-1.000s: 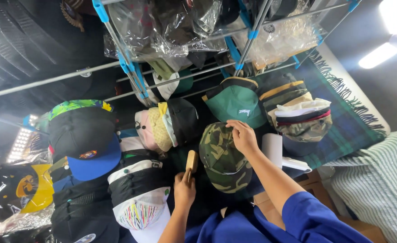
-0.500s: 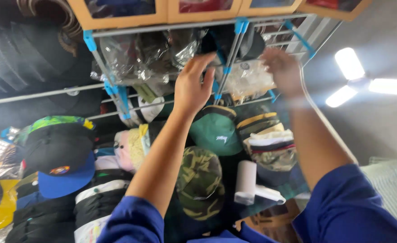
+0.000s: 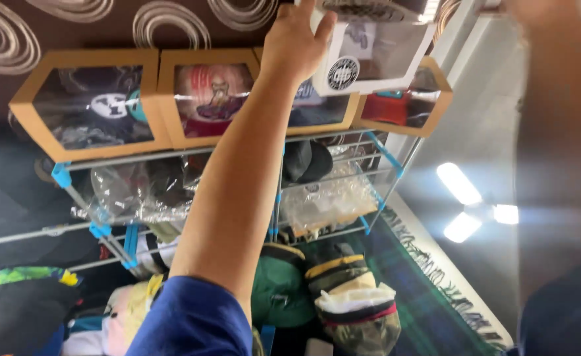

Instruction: Cleaning and shaping baseball caps using a brush and a handheld steamer before placing them in boxes

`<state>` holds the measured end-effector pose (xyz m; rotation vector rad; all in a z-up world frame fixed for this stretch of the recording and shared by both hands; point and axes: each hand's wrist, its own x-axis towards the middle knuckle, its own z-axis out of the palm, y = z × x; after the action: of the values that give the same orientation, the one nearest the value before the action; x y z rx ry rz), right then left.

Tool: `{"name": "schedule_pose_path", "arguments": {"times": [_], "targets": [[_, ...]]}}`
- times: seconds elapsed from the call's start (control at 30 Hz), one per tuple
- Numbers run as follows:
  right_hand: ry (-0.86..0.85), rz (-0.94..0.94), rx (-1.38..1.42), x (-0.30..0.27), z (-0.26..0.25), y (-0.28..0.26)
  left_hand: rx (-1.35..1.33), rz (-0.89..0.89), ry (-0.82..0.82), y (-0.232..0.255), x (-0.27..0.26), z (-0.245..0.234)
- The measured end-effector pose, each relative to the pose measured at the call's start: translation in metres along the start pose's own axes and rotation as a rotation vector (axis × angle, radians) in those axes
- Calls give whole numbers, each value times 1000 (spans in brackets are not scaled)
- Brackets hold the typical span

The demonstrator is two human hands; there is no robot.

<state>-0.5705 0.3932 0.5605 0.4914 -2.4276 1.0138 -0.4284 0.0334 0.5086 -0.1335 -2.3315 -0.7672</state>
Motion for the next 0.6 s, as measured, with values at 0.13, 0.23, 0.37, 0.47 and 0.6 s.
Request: {"name": "schedule_pose_path", "arguments": {"times": [0.13,0.23,0.37,0.47,0.6], "targets": [[103,-47,155,-26,69,-46,-96,-104,-126,16,11,29],[68,86,433,-4,99,-4,-31,-144,-163,23,4,41],[39,266,415,-38,92,-51,-123,-94,-67,36,-11,40],[146,177,363,-64,74,-75,-270,-182,-11,38,-24,33],[415,121,458,-116,26,-65,-351,67,304,36,-26,49]]}}
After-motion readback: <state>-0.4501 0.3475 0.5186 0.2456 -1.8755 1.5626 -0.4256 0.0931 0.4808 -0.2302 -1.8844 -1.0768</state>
